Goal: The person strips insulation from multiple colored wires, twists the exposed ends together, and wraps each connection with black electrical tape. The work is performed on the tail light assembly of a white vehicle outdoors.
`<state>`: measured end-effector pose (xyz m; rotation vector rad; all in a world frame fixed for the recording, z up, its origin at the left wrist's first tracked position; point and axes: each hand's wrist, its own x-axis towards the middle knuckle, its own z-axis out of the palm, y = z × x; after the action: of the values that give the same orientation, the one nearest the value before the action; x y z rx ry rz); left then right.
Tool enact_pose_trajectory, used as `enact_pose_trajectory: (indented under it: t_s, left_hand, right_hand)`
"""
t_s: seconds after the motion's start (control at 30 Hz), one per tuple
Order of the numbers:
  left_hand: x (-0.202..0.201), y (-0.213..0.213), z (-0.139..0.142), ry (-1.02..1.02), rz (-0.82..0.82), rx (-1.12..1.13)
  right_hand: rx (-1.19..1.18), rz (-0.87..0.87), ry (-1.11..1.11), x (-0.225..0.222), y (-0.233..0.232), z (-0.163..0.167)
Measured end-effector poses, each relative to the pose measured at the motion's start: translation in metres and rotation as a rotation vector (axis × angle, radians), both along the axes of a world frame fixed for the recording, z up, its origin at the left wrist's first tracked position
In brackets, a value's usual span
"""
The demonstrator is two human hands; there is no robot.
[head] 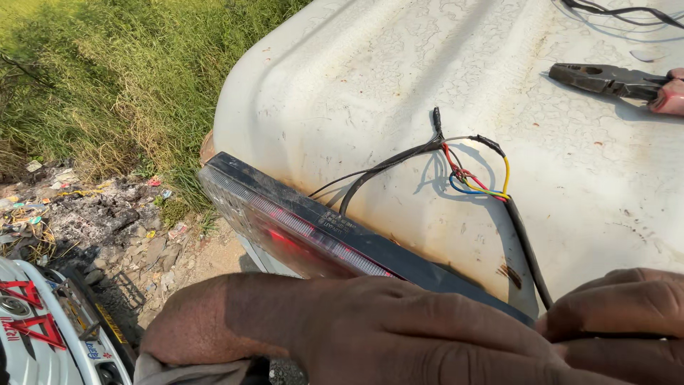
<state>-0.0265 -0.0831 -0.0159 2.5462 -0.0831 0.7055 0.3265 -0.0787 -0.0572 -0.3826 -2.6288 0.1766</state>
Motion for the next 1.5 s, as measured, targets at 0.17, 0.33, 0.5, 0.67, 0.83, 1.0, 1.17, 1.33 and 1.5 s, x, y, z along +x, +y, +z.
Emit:
enact_pose_trajectory:
  t_s: [0.17,0.33,0.5,0.67,0.83,1.0,1.17,1.33,1.5]
  left_hand:
    - [0.020,-0.010,0.039,0.037,-0.019,-0.171]
    - [0.009,-0.025,0.035,-0.006,0.177,0.289]
    - [0.006,0.001,-0.004,-0.145,0.235,0.630]
    - [0.019,0.007,-0.002,-0.279,0.456,0.896]
    - [0.029,-0.003,0.036,-0.235,0.437,0.566]
    - [0.049,-0.003,0.052,-0.286,0.381,0.405]
    - [0.038,0.011,0.054,-0.230,0.294,0.558]
    - [0.034,0.038,0.052,-0.244,0.233,0.764]
    - [0.038,0.042,0.048,-0.236,0.272,0.772]
  right_hand:
    - [0.054,0.045,0.119,0.019,-0.003,-0.019]
    - [-0.003,0.125,0.178,0.018,-0.005,-0.015]
    - [-0.196,-0.076,0.176,-0.008,-0.034,0.001]
    - [-0.039,0.000,0.237,-0.027,-0.034,0.023]
    - [0.470,-0.212,0.151,-0.033,-0.039,0.055]
    - [0.921,-0.097,-0.006,-0.029,-0.012,0.083]
    - [0.798,-0.147,-0.012,-0.028,-0.001,0.084]
    - [0.370,-0.113,0.244,-0.033,-0.013,0.079]
    - [0.525,-0.229,0.239,-0.042,-0.011,0.089]
